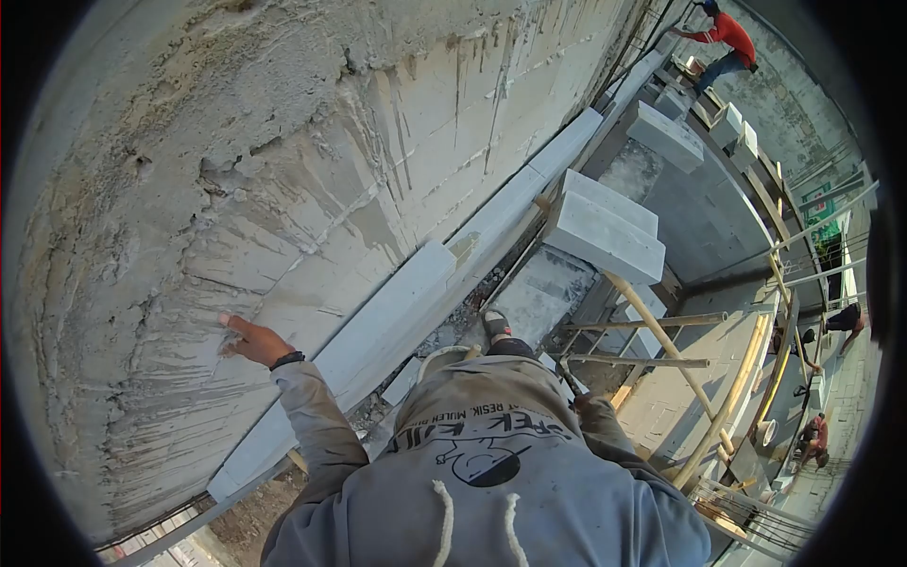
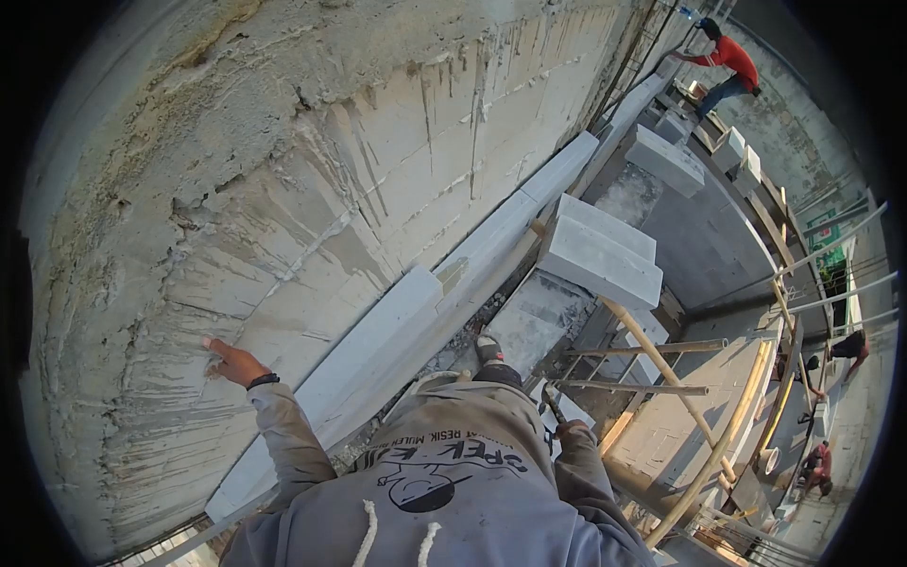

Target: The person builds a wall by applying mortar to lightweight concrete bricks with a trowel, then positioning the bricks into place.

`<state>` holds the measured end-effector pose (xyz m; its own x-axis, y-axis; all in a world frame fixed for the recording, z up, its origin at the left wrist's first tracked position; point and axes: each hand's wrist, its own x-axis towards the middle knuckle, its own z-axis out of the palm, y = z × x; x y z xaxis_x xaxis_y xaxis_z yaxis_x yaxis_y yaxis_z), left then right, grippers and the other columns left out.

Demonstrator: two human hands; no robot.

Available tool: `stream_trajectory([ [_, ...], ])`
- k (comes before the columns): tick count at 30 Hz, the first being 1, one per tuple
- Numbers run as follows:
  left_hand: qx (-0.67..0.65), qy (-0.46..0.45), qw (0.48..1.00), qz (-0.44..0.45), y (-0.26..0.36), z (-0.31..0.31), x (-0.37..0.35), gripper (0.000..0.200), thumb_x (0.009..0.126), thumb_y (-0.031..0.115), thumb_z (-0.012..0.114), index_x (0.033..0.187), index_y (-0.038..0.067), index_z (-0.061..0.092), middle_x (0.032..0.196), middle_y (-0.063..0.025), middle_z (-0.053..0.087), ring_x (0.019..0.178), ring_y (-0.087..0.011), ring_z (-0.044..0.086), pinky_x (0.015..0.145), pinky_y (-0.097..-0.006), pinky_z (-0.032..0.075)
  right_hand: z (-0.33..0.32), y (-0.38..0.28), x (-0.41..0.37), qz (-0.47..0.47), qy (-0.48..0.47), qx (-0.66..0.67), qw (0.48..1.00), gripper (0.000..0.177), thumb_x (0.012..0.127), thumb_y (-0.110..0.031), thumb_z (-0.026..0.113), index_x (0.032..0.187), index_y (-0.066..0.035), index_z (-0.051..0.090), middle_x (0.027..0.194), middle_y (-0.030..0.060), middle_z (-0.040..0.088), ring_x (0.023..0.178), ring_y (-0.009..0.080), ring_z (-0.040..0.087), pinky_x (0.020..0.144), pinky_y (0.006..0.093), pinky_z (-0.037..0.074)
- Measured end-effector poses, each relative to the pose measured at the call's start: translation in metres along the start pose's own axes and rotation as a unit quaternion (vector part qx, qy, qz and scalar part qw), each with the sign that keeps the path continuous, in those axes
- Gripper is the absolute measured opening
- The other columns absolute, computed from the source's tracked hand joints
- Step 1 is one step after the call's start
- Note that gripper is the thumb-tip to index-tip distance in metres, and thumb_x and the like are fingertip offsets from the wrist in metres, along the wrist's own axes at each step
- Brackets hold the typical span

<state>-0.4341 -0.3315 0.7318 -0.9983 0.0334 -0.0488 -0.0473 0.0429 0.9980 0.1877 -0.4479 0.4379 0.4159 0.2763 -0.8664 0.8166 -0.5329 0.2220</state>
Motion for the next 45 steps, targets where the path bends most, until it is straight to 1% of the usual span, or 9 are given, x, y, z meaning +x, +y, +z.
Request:
stream_trajectory([
  [5,0.019,0.011,0.999,0.043,-0.022,-0.011,0.012,0.092,0.084,0.058,0.053,0.126,-0.02,0.03,0.128,-0.0302,0.041,0.113,-0.0327,0.047,0.094,-0.0346,0.039,-0.028,0.011,-0.056,-0.147,0.034,-0.008,0.989,0.033,0.072,-0.028,0.069,0.091,-0.001,0.067,0.085,0.0146,0.066,0.075,0.023,0.064,0.064,0.0377,0.049],
  [13,-0.085,-0.088,0.992,0.043,-0.012,-0.025,0.002,0.061,0.084,0.021,0.064,0.127,-0.011,0.036,0.124,-0.0127,0.048,0.108,-0.0184,0.047,0.095,-0.0298,0.034,-0.052,0.021,-0.027,-0.037,0.059,-0.1,0.993,0.035,0.07,-0.032,0.076,0.078,0.001,0.066,0.065,0.0073,0.063,0.058,0.018,0.058,0.055,0.0365,0.044],
  [21,-0.092,-0.14,0.985,-0.033,-0.005,-0.055,0.016,0.079,0.084,0.019,0.063,0.136,-0.015,0.015,0.124,-0.0189,0.047,0.109,-0.0203,0.049,0.098,-0.0296,0.034,-0.092,-0.018,-0.062,-0.072,-0.006,-0.07,0.995,0.025,0.073,-0.021,0.073,0.066,-0.002,0.06,0.059,0.0066,0.057,0.044,0.0178,0.052,0.043,0.0356,0.043],
  [23,-0.057,-0.258,0.962,-0.063,0.003,-0.066,0.024,0.08,0.09,0.026,0.054,0.14,-0.008,0.002,0.139,-0.0205,0.034,0.125,-0.039,0.039,0.108,-0.0475,0.019,-0.101,-0.03,-0.067,-0.071,-0.014,-0.076,0.994,0.026,0.074,-0.021,0.073,0.065,-0.002,0.058,0.057,0.0062,0.055,0.043,0.0178,0.05,0.041,0.036,0.04],
  [30,-0.045,-0.34,0.932,-0.119,0.035,-0.085,0.036,0.079,0.092,0.033,0.048,0.141,-0.006,0.0,0.152,-0.0153,-0.001,0.136,-0.0391,0.018,0.11,-0.049,0.01,-0.116,-0.054,-0.058,-0.062,-0.002,-0.114,0.992,0.024,0.074,-0.025,0.069,0.075,-0.002,0.064,0.064,0.0068,0.06,0.054,0.0187,0.057,0.05,0.0343,0.044],
  [40,0.007,-0.314,0.943,-0.113,0.036,-0.072,0.031,0.074,0.093,0.035,0.047,0.142,-0.005,0.009,0.151,-0.0183,0.007,0.137,-0.0393,0.015,0.11,-0.0455,0.012,-0.116,-0.074,-0.051,-0.065,-0.008,0.028,0.997,0.016,0.073,-0.014,0.069,0.068,-0.001,0.059,0.056,0.0056,0.051,0.043,0.0187,0.046,0.04,0.0352,0.037],
  [42,-0.007,-0.232,0.964,-0.131,0.025,-0.059,0.03,0.07,0.091,0.037,0.052,0.138,-0.007,0.024,0.146,-0.0197,0.022,0.134,-0.0353,0.025,0.109,-0.0427,0.018,-0.117,-0.09,-0.068,-0.12,0.013,-0.096,0.988,0.017,0.073,-0.014,0.069,0.068,-0.002,0.059,0.055,0.0053,0.05,0.042,0.0185,0.045,0.04,0.0347,0.036],
  [43,-0.055,-0.135,0.985,-0.092,0.019,-0.046,0.021,0.048,0.083,0.044,0.065,0.093,-0.002,0.052,0.081,-0.0009,0.046,0.076,-0.0101,0.039,0.074,-0.0239,0.037,-0.115,-0.088,-0.064,-0.129,0.014,-0.118,0.985,0.017,0.073,-0.014,0.069,0.067,-0.002,0.059,0.055,0.0054,0.05,0.042,0.0185,0.045,0.04,0.0347,0.037],
  [45,-0.071,-0.054,0.994,-0.068,0.029,-0.032,0.004,0.051,0.083,0.043,0.065,0.098,-0.004,0.051,0.085,-0.0042,0.052,0.079,-0.0131,0.044,0.078,-0.0254,0.039,-0.111,-0.086,-0.057,-0.133,0.013,-0.13,0.982,0.018,0.073,-0.015,0.069,0.067,-0.002,0.058,0.055,0.0055,0.05,0.042,0.0187,0.045,0.04,0.0349,0.037],
])
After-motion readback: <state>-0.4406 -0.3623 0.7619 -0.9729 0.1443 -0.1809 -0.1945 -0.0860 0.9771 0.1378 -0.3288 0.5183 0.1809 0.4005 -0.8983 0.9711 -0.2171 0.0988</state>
